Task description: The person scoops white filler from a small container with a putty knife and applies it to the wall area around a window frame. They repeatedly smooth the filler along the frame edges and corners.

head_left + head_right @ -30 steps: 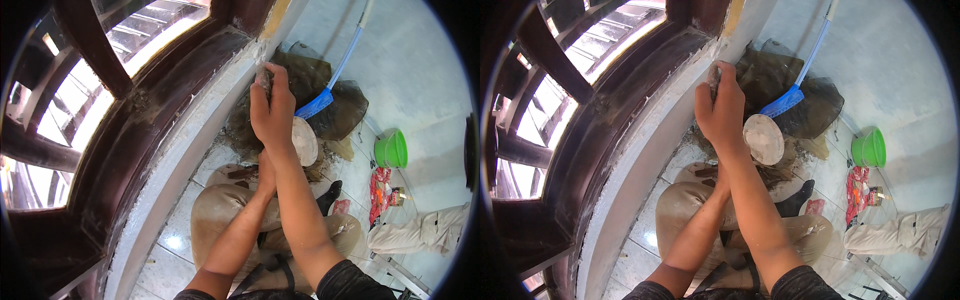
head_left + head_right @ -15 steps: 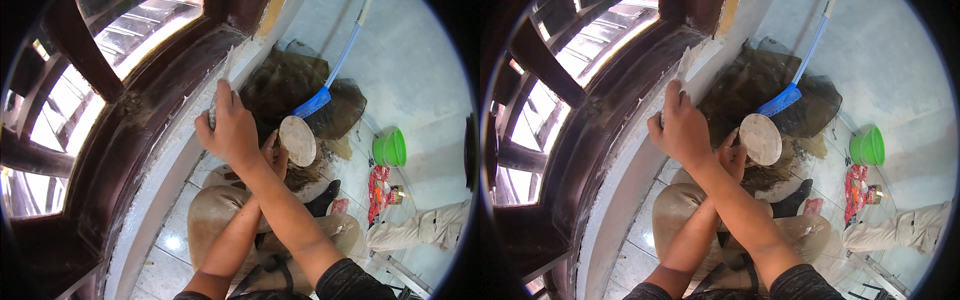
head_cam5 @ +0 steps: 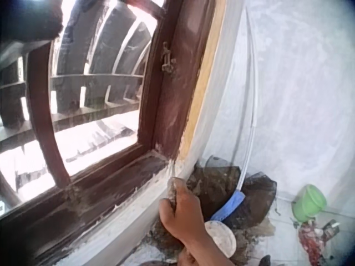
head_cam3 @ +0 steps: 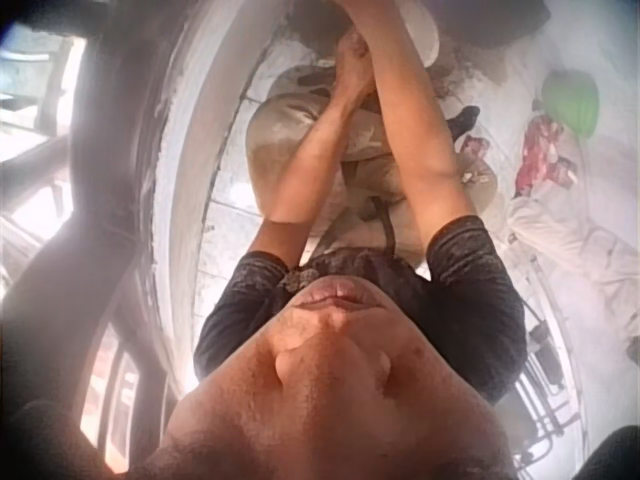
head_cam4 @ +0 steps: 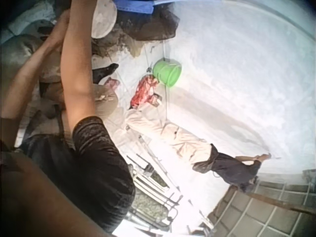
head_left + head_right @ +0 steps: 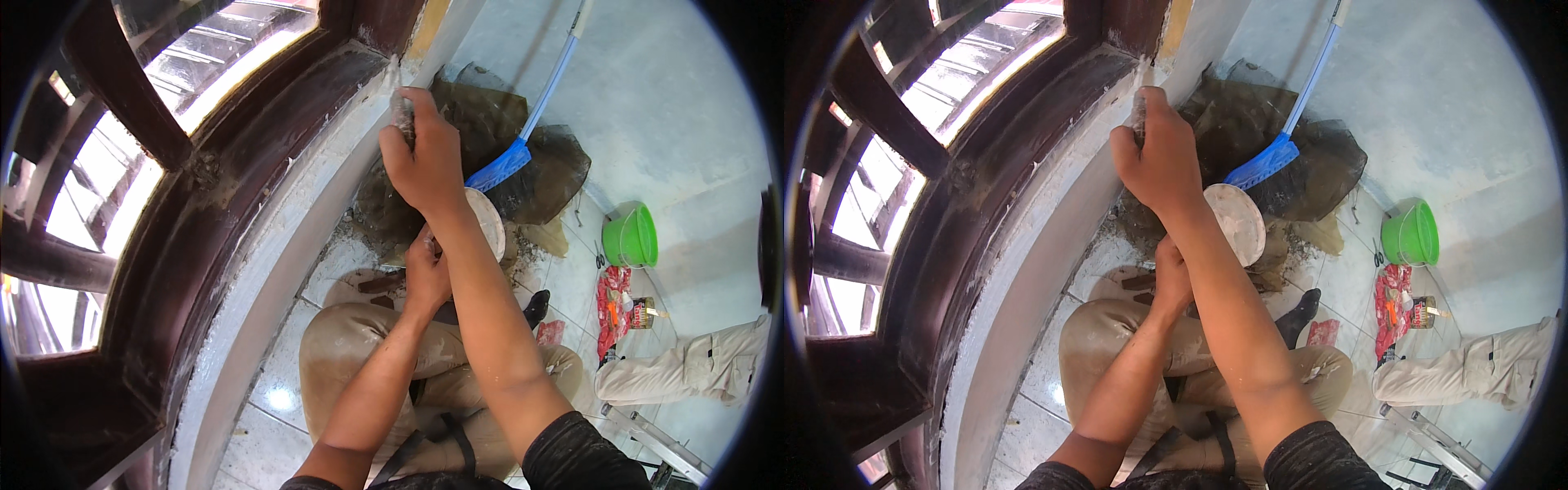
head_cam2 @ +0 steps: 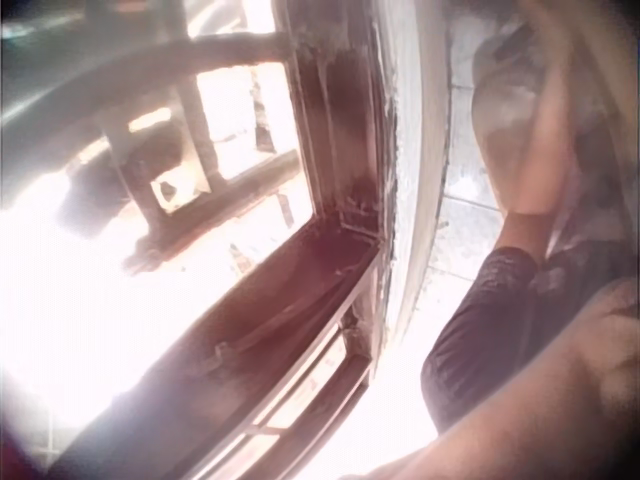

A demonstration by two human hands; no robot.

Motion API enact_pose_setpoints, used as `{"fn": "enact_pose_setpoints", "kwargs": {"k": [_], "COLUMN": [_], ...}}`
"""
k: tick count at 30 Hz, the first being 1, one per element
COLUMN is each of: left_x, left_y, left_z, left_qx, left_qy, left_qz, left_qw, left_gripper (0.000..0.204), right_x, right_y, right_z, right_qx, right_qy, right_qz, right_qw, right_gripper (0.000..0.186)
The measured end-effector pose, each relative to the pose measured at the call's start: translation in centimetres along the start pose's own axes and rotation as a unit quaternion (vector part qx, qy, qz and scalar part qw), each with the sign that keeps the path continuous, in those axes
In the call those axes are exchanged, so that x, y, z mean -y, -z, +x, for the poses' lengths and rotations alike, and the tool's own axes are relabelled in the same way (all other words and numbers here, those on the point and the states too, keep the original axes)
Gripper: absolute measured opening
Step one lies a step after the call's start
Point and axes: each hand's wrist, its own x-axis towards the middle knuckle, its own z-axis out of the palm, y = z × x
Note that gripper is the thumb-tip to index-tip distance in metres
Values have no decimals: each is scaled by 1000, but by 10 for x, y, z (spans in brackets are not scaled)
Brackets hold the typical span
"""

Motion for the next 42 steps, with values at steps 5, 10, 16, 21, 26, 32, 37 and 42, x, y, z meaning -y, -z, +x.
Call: {"fn": "enact_pose_setpoints", "kwargs": {"k": [5,10,16,21,26,32,37,42], "left_x": [6,33,43,40,52,-2,29,46], "left_y": [5,9,4,3,5,-2,8,6], "left_z": [-1,-8,-9,-6,-12,1,0,-10], "left_qx": [8,-15,9,56,-47,11,22,27], "left_qy": [-63,-53,1,16,-21,-29,-26,28], "left_qz": [76,48,95,105,-108,61,72,75], "left_qw": [995,997,995,993,993,998,997,996], "left_gripper": [29,29,55,57,31,33,31,59], "right_x": [-1,-3,11,16,41,5,-5,6], "right_y": [-13,-25,-29,-28,-4,16,-10,-30], "right_z": [-12,-32,-46,-62,-60,-17,-23,-44], "right_qx": [20,34,64,16,-11,-53,-30,-49], "right_qy": [26,64,41,44,29,-31,12,62], "right_qz": [-1,-16,35,16,40,26,26,34], "right_qw": [999,997,997,999,999,998,999,996], "right_gripper": [53,59,66,57,46,36,43,45]}}
